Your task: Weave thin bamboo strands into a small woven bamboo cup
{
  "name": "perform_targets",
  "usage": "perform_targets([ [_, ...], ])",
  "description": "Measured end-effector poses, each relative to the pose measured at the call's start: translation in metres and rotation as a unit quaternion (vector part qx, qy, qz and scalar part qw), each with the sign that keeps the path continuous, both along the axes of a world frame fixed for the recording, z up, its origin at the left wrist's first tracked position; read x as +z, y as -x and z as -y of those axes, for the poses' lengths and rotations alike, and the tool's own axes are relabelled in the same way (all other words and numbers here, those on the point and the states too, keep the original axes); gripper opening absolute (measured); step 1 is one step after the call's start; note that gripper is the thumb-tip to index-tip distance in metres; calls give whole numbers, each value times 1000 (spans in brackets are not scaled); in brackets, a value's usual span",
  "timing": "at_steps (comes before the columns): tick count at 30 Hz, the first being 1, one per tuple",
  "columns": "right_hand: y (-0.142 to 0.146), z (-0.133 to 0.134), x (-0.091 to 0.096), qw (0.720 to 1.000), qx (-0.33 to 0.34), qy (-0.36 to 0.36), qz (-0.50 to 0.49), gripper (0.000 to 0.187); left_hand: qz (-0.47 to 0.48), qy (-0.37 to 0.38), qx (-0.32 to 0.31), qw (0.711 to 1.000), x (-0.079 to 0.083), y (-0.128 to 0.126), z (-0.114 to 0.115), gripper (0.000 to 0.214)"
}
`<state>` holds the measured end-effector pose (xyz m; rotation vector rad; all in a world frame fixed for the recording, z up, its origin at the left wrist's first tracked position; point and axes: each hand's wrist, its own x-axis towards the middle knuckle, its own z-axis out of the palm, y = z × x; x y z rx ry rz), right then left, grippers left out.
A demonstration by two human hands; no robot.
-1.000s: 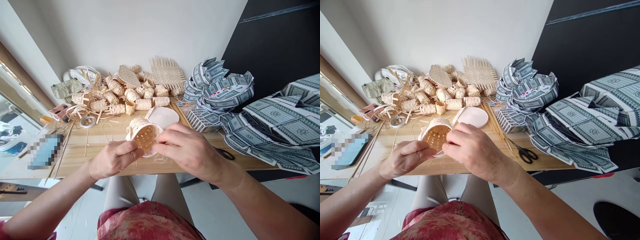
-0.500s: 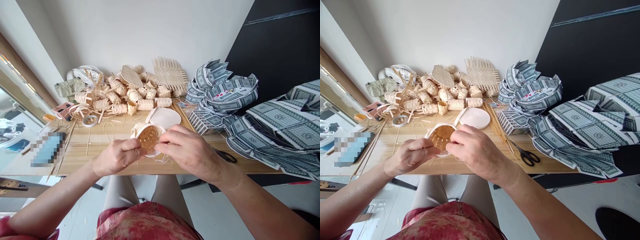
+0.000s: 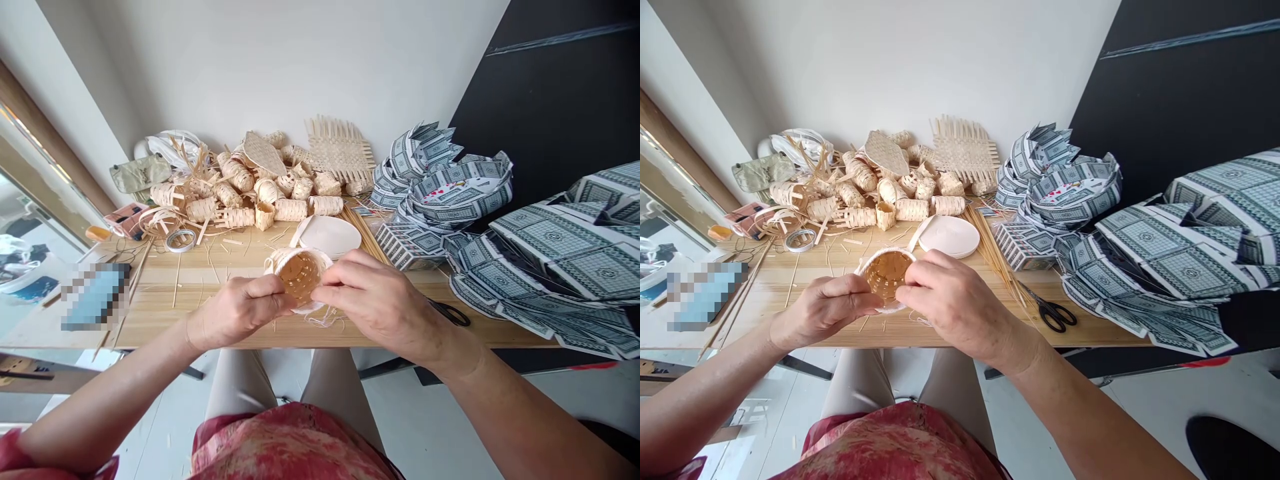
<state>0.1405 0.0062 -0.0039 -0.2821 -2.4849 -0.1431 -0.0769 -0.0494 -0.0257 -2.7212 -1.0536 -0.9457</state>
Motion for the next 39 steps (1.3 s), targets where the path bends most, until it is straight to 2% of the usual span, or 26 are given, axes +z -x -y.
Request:
perform_targets([
  [2,0,-2,0,1000,5,3,3,36,8,44,0,999,3,-1,-1,22],
  [5,-2,-12,-1,999,34,28,7,31,44,160,-13,986,11,-5,-7,21],
  [10,-7,-36,-4,984,97,147,30,20,132,381,-58,913,22,-13,-22,18],
  [13,-9,-45,-3,969,120,210,49,17,149,443,-70,881,26,-17,-30,14],
  [19,-11,-50,-1,951,148,268,46,13,154,468,-112,863,31,-20,-37,12],
  [30,-4,-48,-13,939,218,266,-5,20,155,445,-149,870,22,-23,-39,15],
  [34,-2,-45,-16,937,201,285,-13,18,180,456,-119,864,19,-22,-41,12],
  [39,-7,-55,-18,916,132,378,12,7,208,494,-103,838,17,-17,-42,12],
])
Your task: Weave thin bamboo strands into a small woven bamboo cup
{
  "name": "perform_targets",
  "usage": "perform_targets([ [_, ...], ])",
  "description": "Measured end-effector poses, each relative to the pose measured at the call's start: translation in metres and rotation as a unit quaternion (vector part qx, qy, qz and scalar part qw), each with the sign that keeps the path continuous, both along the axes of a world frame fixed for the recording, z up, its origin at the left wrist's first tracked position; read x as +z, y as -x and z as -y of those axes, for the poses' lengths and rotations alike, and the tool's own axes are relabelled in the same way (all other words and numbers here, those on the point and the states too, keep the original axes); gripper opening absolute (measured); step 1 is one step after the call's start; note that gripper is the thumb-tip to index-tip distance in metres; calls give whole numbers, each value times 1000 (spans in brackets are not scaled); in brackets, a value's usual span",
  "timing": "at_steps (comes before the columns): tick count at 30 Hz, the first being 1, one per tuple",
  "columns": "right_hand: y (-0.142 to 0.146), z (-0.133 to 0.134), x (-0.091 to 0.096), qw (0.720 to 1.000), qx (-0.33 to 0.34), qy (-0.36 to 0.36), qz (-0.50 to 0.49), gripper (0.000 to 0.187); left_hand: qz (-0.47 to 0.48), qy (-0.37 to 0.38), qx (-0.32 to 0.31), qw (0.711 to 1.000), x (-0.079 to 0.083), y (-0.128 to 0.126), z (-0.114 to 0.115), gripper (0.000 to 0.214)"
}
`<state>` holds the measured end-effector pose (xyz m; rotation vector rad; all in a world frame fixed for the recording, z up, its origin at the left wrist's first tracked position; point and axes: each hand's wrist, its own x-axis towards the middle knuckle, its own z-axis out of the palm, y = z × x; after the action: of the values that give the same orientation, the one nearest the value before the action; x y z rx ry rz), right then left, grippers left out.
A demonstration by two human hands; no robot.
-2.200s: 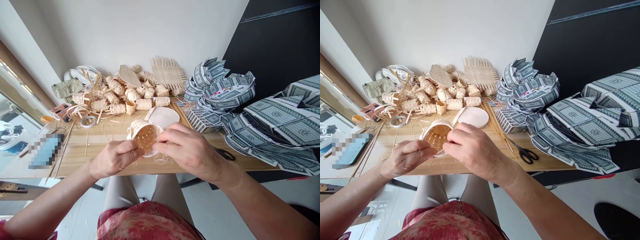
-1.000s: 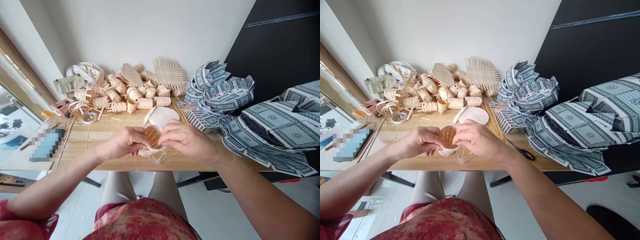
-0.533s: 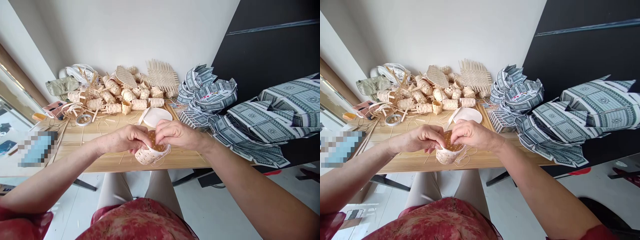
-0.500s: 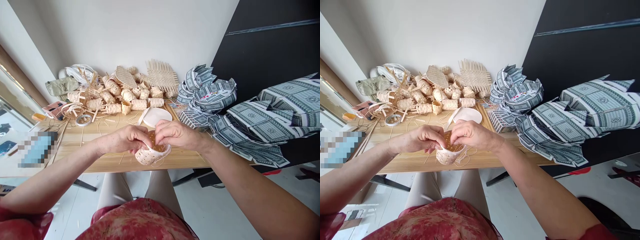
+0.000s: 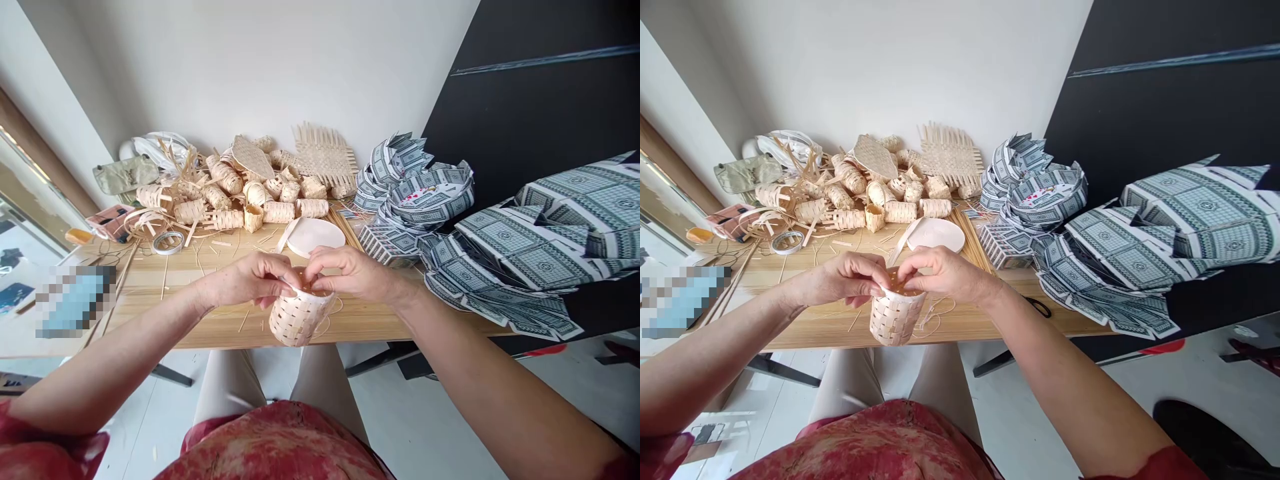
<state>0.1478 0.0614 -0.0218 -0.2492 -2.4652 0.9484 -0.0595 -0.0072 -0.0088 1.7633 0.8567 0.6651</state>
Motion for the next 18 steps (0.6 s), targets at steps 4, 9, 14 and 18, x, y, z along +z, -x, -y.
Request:
perform_targets([
  [4,4,-3,-2,999,12,17,-26,13,19,8,13,1000,-2,0,-1,16],
  [9,12,4,3,999,28,-19,-23,13,2,-24,35,999,-2,-1,2,18],
  [14,13,0,7,999,14,-41,2,11,-42,-100,43,993,6,-1,10,17],
  [18,16,0,8,995,44,-80,-36,13,-65,-142,44,987,8,0,11,16],
])
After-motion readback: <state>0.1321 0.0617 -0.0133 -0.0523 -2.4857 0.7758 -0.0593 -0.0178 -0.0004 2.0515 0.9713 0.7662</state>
